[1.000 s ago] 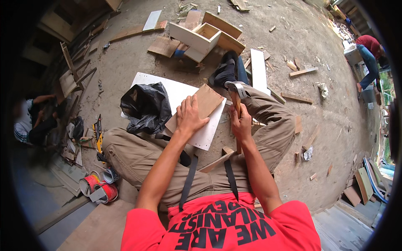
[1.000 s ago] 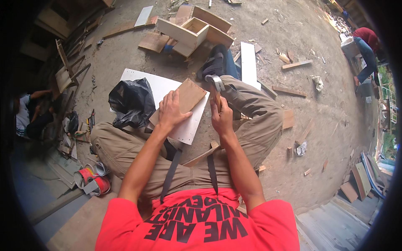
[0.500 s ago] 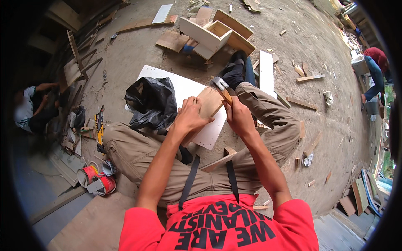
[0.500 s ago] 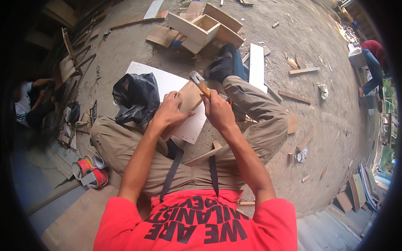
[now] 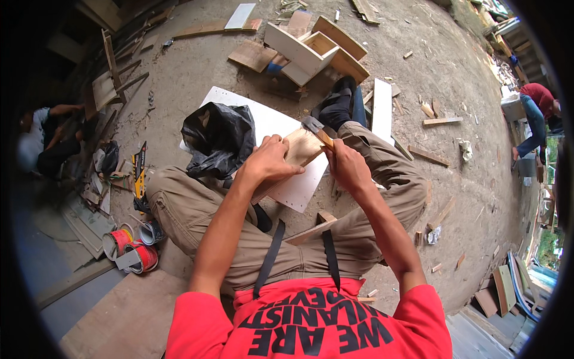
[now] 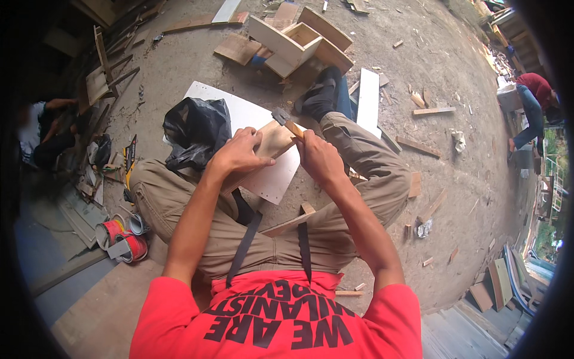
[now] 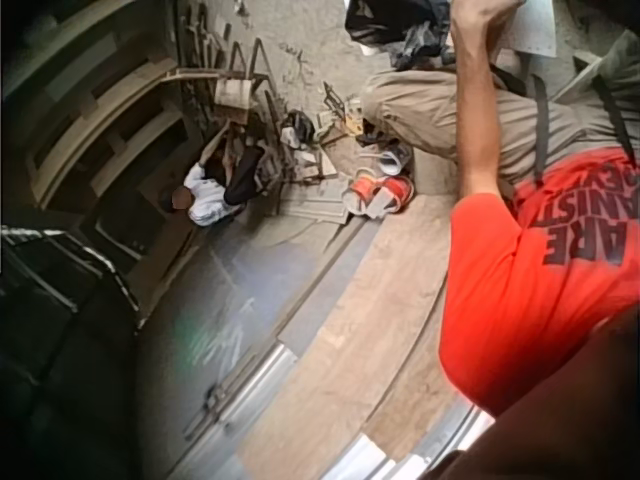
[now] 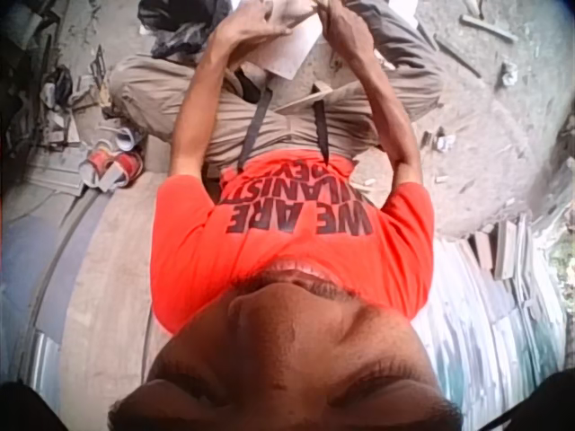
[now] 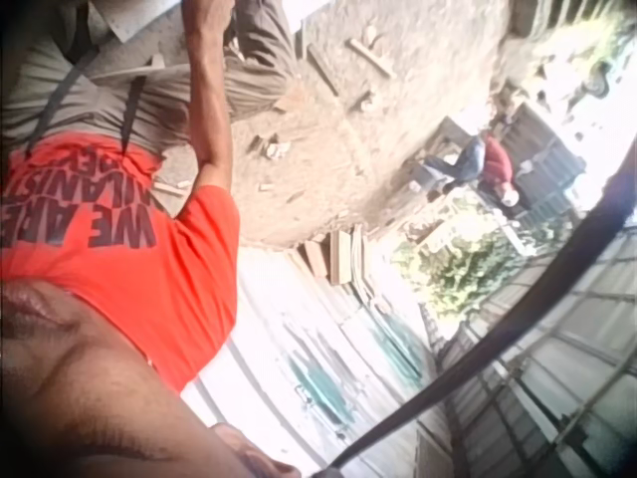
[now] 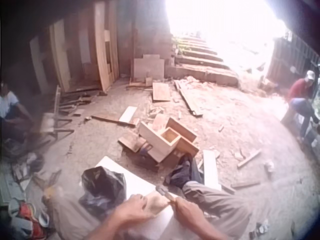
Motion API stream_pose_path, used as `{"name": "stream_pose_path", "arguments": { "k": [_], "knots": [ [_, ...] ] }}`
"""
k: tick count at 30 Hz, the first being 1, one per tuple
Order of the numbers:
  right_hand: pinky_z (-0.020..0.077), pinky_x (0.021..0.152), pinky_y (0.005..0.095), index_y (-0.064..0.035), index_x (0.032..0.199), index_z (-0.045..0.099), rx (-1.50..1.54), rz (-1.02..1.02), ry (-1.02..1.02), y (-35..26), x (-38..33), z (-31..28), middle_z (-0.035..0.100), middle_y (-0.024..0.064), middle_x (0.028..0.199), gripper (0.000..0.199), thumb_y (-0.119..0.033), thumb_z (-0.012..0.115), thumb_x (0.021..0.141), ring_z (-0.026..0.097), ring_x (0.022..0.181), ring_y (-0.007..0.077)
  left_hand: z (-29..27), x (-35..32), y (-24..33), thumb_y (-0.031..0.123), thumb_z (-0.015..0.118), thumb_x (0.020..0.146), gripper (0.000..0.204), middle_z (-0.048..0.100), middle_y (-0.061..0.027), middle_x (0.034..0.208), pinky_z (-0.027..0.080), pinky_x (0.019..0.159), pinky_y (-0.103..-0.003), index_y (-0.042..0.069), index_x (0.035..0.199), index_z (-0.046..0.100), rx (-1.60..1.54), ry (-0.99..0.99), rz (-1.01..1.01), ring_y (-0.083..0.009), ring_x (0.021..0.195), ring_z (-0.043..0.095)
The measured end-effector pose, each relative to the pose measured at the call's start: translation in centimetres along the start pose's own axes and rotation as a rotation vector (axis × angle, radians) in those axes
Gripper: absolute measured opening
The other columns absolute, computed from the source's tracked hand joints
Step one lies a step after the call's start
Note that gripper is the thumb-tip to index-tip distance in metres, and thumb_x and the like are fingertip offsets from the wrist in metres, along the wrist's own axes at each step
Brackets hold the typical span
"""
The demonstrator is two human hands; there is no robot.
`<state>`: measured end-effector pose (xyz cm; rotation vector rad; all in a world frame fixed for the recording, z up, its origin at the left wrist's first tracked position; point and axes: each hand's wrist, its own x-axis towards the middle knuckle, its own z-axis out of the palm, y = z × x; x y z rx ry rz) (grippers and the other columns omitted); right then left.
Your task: The person sits on the floor and repeatedly hammers a small rectangular wooden block resting on a white board. They adjust the block's position and orientation between strikes. The workspace is cluttered with wood scraps and tools.
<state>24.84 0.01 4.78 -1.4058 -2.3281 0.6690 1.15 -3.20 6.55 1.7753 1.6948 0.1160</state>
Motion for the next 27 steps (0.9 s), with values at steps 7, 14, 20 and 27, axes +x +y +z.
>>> {"name": "stream_pose_path", "arguments": {
  "k": [7,14,20,27],
  "knots": [
    [0.0491,0.063,0.0560,-0.0019,0.097,0.048,-0.002,0.006,-0.018,-0.2,0.4,-0.4,0.064,0.0258,0.077,0.021,-0.021,0.054,0.102,0.063,0.074,0.0475,-0.4,0.2,-0.2,0.057,0.080,0.068,0.089,0.050,-0.0307,0.140,0.039,0.113,-0.045,-0.008,0.126,0.061,-0.050,-0.090,-0.027,-0.0424,0.137,0.043],
    [0.0502,0.065,0.0572,-0.0007,0.096,0.049,-0.012,0.024,-0.025,0.0,0.4,0.1,0.066,0.0269,0.078,0.026,-0.025,0.053,0.103,0.065,0.074,0.0477,-0.1,-0.1,0.2,0.056,0.078,0.070,0.090,0.050,-0.0287,0.138,0.041,0.110,-0.049,-0.009,0.128,0.057,0.049,-0.073,-0.013,-0.0414,0.137,0.041],
    [0.0508,0.067,0.0576,0.0005,0.098,0.051,0.024,0.068,0.005,-0.2,0.1,0.6,0.066,0.0290,0.080,0.028,-0.027,0.053,0.103,0.066,0.077,0.0492,1.4,-0.1,0.1,0.050,0.079,0.073,0.090,0.048,-0.0251,0.141,0.041,0.106,-0.059,-0.010,0.134,0.051,0.062,-0.026,-0.026,-0.0388,0.139,0.038],
    [0.0482,0.062,0.0510,0.0019,0.098,0.054,0.229,0.068,0.172,-0.4,0.2,0.5,0.062,0.0297,0.076,0.021,-0.018,0.056,0.102,0.064,0.072,0.0470,4.1,0.0,0.5,0.046,0.078,0.076,0.093,0.041,-0.0251,0.148,0.036,0.105,-0.063,-0.009,0.143,0.044,0.203,0.108,-0.028,-0.0375,0.140,0.037]
  ]
}}
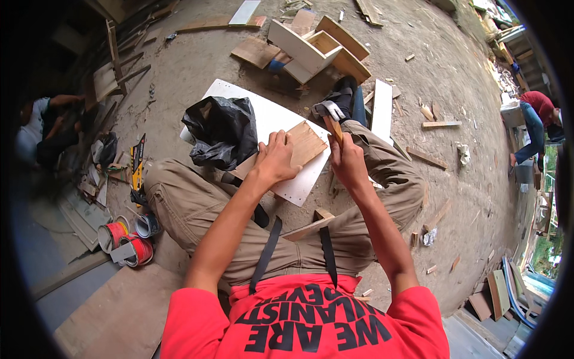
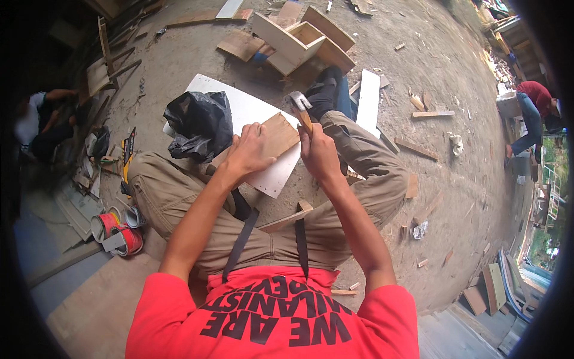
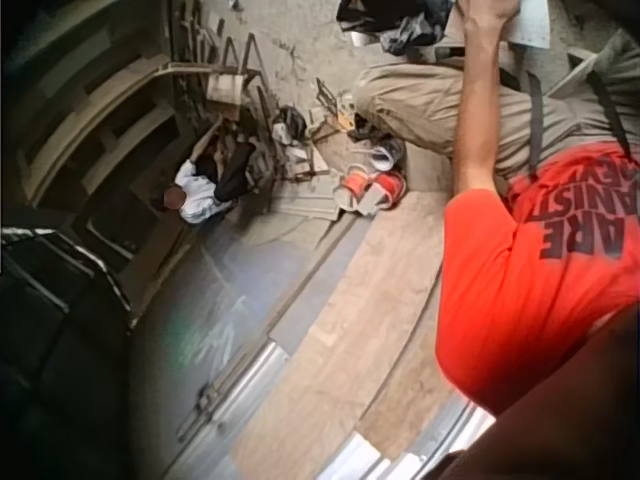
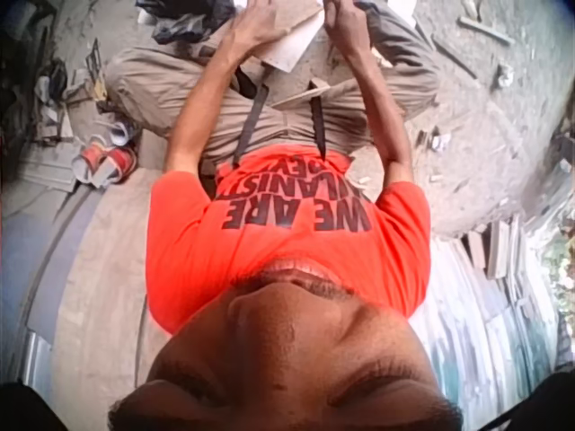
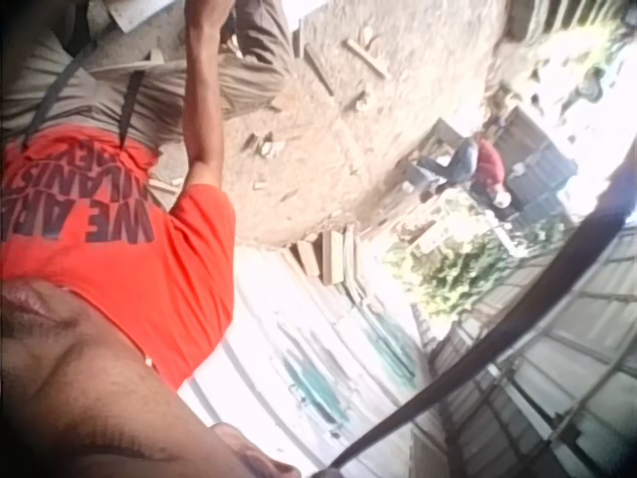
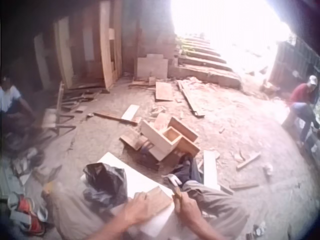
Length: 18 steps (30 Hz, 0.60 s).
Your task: The person sits on the floor and repeatedly hammers a small rectangular wooden block resting on a white board. They adjust the block's position and orientation between strikes. The workspace is cluttered with wood scraps and tools.
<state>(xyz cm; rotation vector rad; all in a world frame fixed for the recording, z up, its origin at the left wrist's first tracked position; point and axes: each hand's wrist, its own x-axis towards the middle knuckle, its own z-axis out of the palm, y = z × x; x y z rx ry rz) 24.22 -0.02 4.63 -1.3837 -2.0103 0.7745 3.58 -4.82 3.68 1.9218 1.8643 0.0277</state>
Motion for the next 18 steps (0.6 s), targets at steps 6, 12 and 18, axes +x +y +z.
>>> {"name": "stream_pose_path", "arguments": {
  "k": [6,12,18],
  "knots": [
    [0.0482,0.060,0.0459,0.0026,0.107,0.056,0.150,0.005,0.080,1.4,-2.6,2.0,0.063,0.0264,0.077,0.019,-0.016,0.055,0.103,0.066,0.070,0.0444,4.4,0.9,0.8,0.059,0.075,0.076,0.102,0.041,-0.0237,0.146,0.035,0.104,-0.053,-0.009,0.145,0.040,-0.022,0.387,0.069,-0.0361,0.133,0.041],
    [0.0488,0.062,0.0538,0.0007,0.109,0.051,0.120,-0.001,0.095,1.4,-2.2,1.9,0.065,0.0293,0.085,0.018,-0.017,0.054,0.103,0.066,0.076,0.0497,5.3,0.8,1.1,0.059,0.075,0.076,0.102,0.042,-0.0234,0.144,0.033,0.106,-0.051,-0.011,0.143,0.040,0.043,0.465,0.083,-0.0360,0.130,0.043],
    [0.0507,0.060,0.0534,-0.0017,0.114,0.050,-0.086,-0.075,0.020,4.3,-2.2,3.3,0.067,0.0261,0.085,0.019,-0.016,0.053,0.103,0.067,0.074,0.0470,5.2,2.0,0.8,0.053,0.076,0.075,0.098,0.044,-0.0261,0.141,0.035,0.107,-0.049,-0.012,0.141,0.042,0.030,0.502,0.120,-0.0370,0.129,0.043]
  ]
}}
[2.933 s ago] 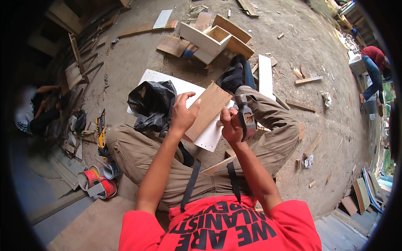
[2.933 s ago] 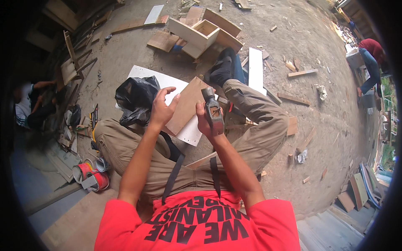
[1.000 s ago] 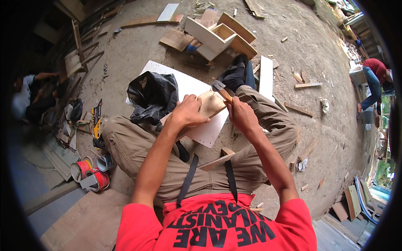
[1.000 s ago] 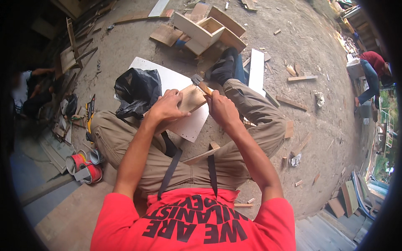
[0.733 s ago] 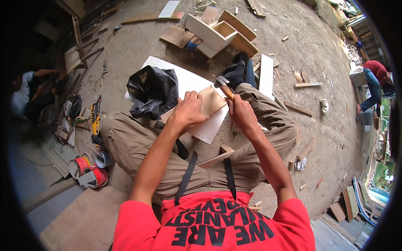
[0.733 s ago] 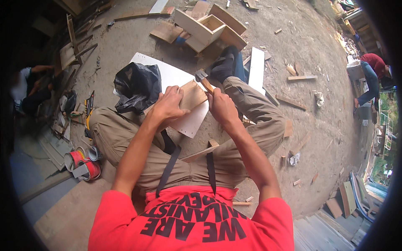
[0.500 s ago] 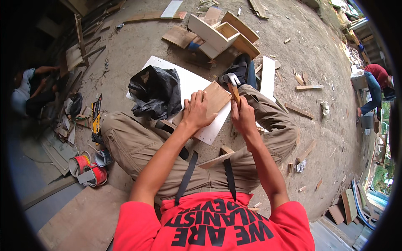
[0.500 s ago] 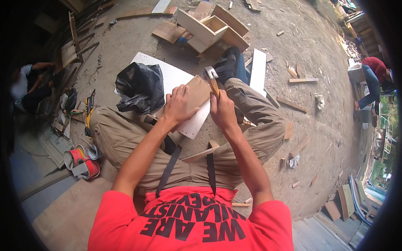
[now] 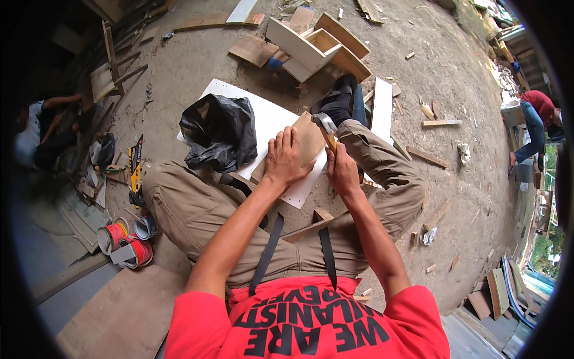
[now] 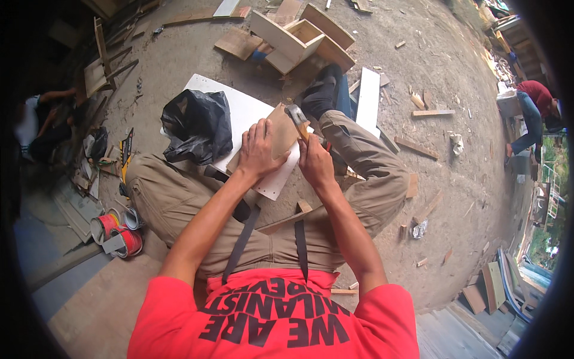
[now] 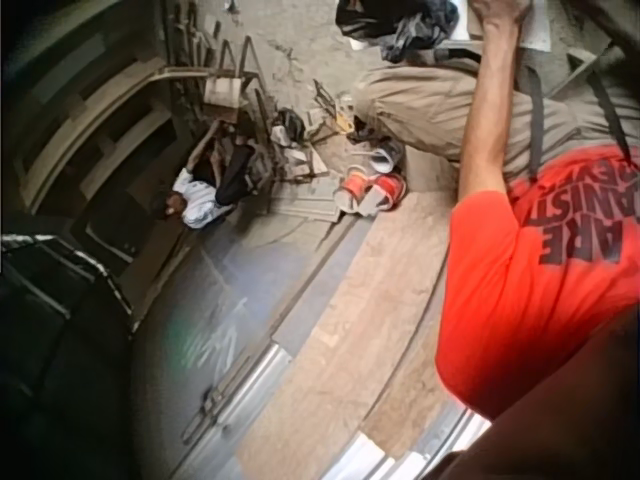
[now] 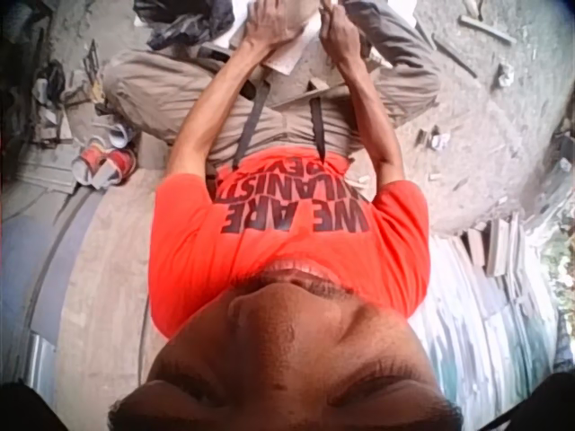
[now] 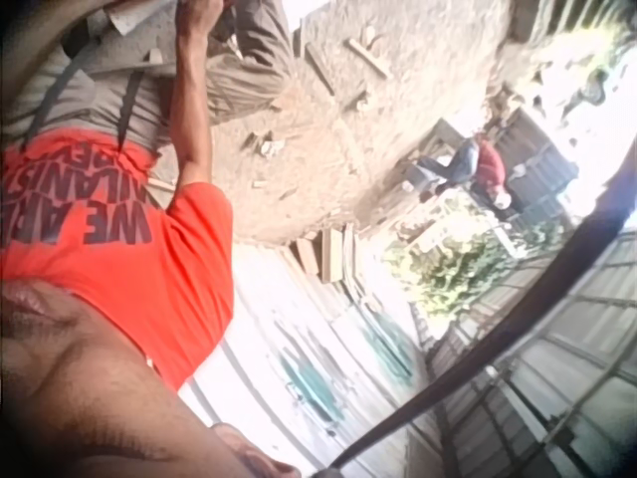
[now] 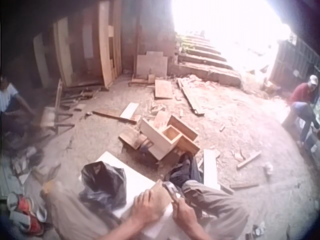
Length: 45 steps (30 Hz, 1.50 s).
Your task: The person sits on the floor and repeatedly hammers a small rectangular wooden block resting on a white board. They adjust the block's position and orientation between strikes. The workspace is cluttered with wood scraps and tools.
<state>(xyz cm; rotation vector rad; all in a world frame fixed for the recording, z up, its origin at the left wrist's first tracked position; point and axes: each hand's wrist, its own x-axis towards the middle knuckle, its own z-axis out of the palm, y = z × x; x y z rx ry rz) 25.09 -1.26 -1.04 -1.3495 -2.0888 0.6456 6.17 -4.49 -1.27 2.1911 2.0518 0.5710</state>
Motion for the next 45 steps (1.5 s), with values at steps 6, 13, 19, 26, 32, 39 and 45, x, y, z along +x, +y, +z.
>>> {"name": "stream_pose_path", "arguments": {
  "k": [6,13,19,26,32,39,45],
  "knots": [
    [0.0514,0.060,0.0532,-0.0016,0.115,0.049,0.144,0.024,0.100,-1.1,0.1,-0.5,0.067,0.0250,0.084,0.019,-0.013,0.055,0.101,0.068,0.074,0.0458,-0.1,-0.1,0.1,0.052,0.075,0.076,0.097,0.044,-0.0260,0.141,0.035,0.107,-0.048,-0.012,0.141,0.043,0.017,-0.053,-0.028,-0.0374,0.129,0.044],
    [0.0500,0.060,0.0538,-0.0008,0.109,0.047,0.093,0.032,0.036,-0.2,0.4,-0.5,0.065,0.0262,0.082,0.017,-0.015,0.055,0.102,0.065,0.075,0.0488,-0.1,-0.2,0.1,0.054,0.074,0.075,0.100,0.045,-0.0257,0.141,0.036,0.106,-0.047,-0.013,0.141,0.042,0.034,-0.034,0.001,-0.0367,0.126,0.045],
    [0.0491,0.061,0.0548,-0.0016,0.109,0.046,-0.028,0.125,-0.070,-0.1,0.6,0.1,0.065,0.0278,0.079,0.016,-0.014,0.054,0.102,0.065,0.074,0.0486,0.3,-0.2,0.0,0.055,0.073,0.075,0.099,0.044,-0.0258,0.142,0.034,0.107,-0.048,-0.011,0.143,0.042,0.030,0.007,0.004,-0.0374,0.129,0.043],
    [0.0455,0.054,0.0431,-0.0013,0.103,0.053,0.263,0.218,0.224,-0.7,0.5,-1.6,0.057,0.0164,0.065,0.029,-0.030,0.051,0.106,0.060,0.056,0.0314,-0.2,-0.2,0.2,0.056,0.076,0.073,0.102,0.042,-0.0238,0.146,0.034,0.106,-0.047,-0.009,0.144,0.042,0.058,-0.073,-0.031,-0.0364,0.132,0.041],
    [0.0464,0.057,0.0408,-0.0013,0.112,0.057,0.275,0.337,0.303,2.8,-0.7,-1.7,0.058,0.0155,0.066,0.031,-0.032,0.054,0.105,0.059,0.059,0.0267,-3.5,0.8,0.5,0.047,0.081,0.070,0.096,0.047,-0.0259,0.144,0.040,0.106,-0.051,-0.007,0.143,0.047,-0.095,-0.271,-0.127,-0.0386,0.132,0.046],
    [0.0495,0.061,0.0437,-0.0016,0.120,0.054,0.360,0.277,0.219,0.6,0.3,-2.7,0.063,0.0205,0.071,0.032,-0.029,0.055,0.105,0.067,0.066,0.0365,-4.7,1.8,-2.0,0.051,0.075,0.072,0.096,0.049,-0.0339,0.142,0.040,0.113,-0.042,-0.013,0.139,0.048,-0.318,-0.424,-0.089,-0.0433,0.133,0.049],
    [0.0514,0.064,0.0448,-0.0002,0.122,0.053,0.324,0.266,0.170,0.3,-0.3,-2.3,0.065,0.0246,0.077,0.030,-0.022,0.058,0.103,0.069,0.072,0.0414,-6.1,2.2,-1.5,0.032,0.070,0.073,0.075,0.054,-0.0336,0.136,0.045,0.110,-0.043,-0.014,0.129,0.052,-0.175,-0.491,0.083,-0.0419,0.127,0.055]
  ]
}}
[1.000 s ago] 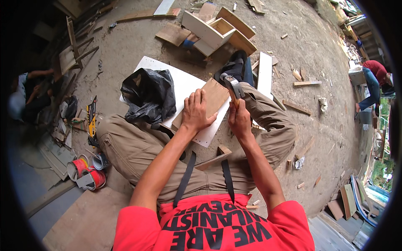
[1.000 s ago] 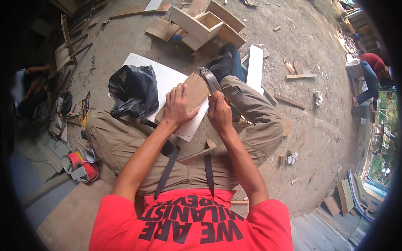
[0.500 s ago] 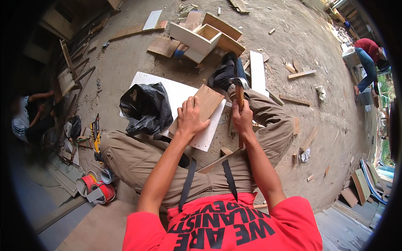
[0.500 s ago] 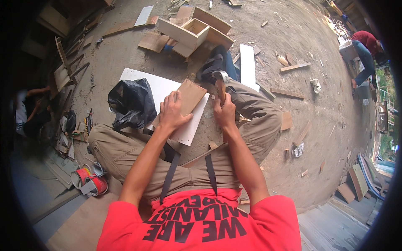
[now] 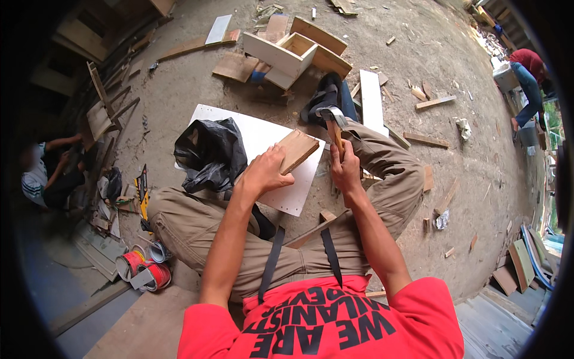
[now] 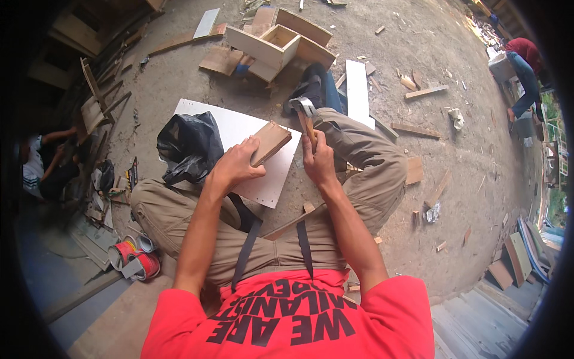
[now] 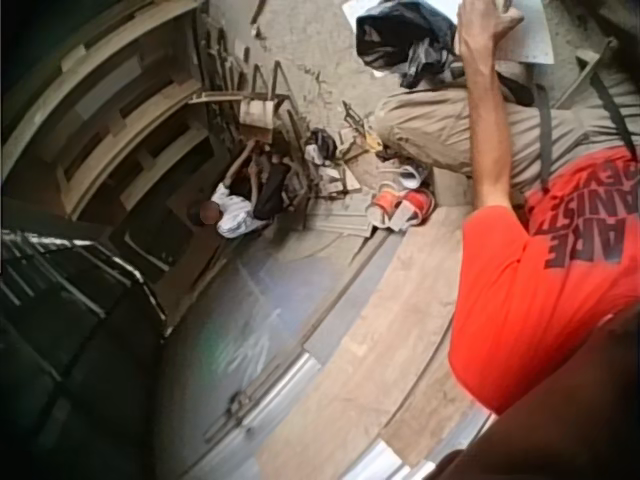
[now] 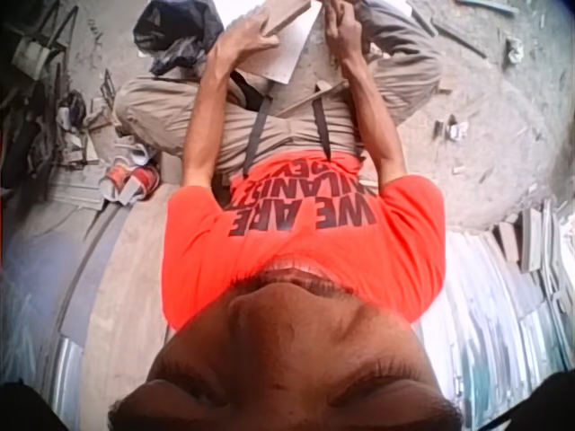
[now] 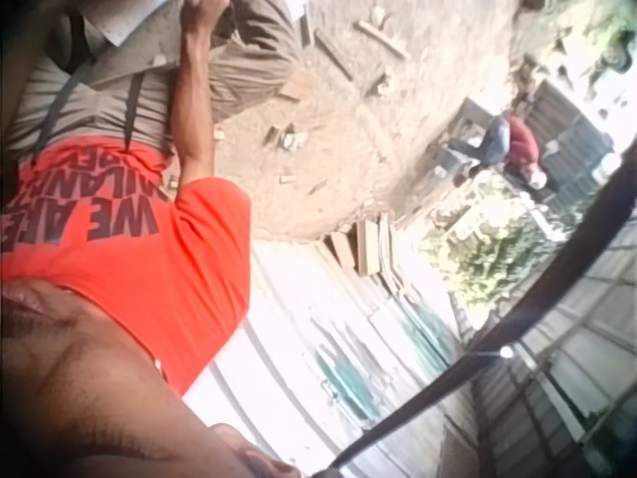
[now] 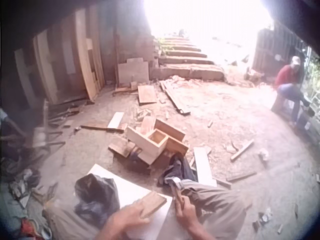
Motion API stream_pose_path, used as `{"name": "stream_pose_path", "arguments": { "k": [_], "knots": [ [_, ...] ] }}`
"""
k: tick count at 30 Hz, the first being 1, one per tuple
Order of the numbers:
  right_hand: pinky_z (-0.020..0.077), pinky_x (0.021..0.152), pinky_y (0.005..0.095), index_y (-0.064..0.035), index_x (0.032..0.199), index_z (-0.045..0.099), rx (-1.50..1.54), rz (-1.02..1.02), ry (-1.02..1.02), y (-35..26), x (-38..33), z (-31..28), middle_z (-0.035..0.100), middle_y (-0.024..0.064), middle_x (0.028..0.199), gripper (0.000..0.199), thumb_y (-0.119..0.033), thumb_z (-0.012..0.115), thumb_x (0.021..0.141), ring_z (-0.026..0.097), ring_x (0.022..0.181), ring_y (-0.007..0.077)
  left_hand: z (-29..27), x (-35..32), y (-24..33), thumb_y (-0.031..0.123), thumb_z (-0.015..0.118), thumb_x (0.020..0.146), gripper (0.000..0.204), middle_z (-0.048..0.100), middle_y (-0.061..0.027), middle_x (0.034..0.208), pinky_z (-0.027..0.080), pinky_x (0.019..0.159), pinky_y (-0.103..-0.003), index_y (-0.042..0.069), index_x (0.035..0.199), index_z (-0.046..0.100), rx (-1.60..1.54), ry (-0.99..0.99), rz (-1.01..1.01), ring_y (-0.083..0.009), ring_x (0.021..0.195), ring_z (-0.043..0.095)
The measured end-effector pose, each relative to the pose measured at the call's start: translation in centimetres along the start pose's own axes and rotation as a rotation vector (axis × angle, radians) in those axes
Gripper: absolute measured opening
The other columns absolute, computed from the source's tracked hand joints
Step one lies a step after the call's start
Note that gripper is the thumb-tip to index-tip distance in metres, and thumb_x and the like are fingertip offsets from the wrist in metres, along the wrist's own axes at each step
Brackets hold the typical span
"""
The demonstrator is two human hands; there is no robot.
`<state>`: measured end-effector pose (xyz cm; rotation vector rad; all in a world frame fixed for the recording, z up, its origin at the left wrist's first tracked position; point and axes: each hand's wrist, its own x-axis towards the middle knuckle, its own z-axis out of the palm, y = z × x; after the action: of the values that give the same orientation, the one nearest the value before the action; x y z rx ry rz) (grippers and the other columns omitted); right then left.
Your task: The person sits on the floor and repeatedly hammers a small rectangular wooden block resting on a white board. They adjust the block's position and orientation between strikes. The workspace is cluttered with wood scraps and tools.
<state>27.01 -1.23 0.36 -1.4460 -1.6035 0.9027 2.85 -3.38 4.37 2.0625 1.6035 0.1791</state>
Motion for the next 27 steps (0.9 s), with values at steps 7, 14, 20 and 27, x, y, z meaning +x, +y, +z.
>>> {"name": "stream_pose_path", "arguments": {
  "k": [7,14,20,27],
  "knots": [
    [0.0523,0.075,0.0450,0.0002,0.131,0.048,-0.015,-0.122,-0.187,-1.3,1.0,-2.7,0.067,0.0290,0.092,0.035,-0.012,0.057,0.100,0.067,0.089,0.0467,-0.3,-0.1,2.3,0.004,0.061,0.078,0.042,0.066,-0.0239,0.121,0.053,0.099,-0.041,-0.007,0.117,0.058,0.083,0.155,-0.034,-0.0346,0.116,0.064],
    [0.0503,0.075,0.0516,-0.0044,0.137,0.047,-0.319,-0.414,-0.500,-3.3,4.8,-6.1,0.067,0.0263,0.103,0.045,-0.010,0.060,0.094,0.065,0.095,0.0460,1.9,0.0,0.9,0.001,0.061,0.082,0.038,0.067,-0.0194,0.121,0.054,0.098,-0.040,-0.003,0.120,0.059,0.234,0.285,0.043,-0.0308,0.116,0.066],
    [0.0516,0.079,0.0481,-0.0007,0.135,0.050,-0.599,-0.304,-0.799,-5.3,6.6,-7.4,0.067,0.0252,0.106,0.044,-0.008,0.062,0.094,0.065,0.096,0.0459,1.0,-0.2,1.3,0.000,0.058,0.084,0.031,0.069,-0.0173,0.117,0.055,0.094,-0.041,-0.002,0.114,0.061,0.177,0.254,0.026,-0.0302,0.114,0.066],
    [0.0508,0.073,0.0501,-0.0062,0.136,0.047,-0.538,-0.562,-0.658,-5.3,7.1,-7.6,0.070,0.0193,0.099,0.046,-0.010,0.063,0.093,0.067,0.089,0.0413,1.7,-0.3,0.6,-0.001,0.060,0.081,0.027,0.069,-0.0157,0.109,0.058,0.087,-0.040,-0.001,0.108,0.062,0.173,0.320,0.052,-0.0302,0.106,0.068]
  ]
}}
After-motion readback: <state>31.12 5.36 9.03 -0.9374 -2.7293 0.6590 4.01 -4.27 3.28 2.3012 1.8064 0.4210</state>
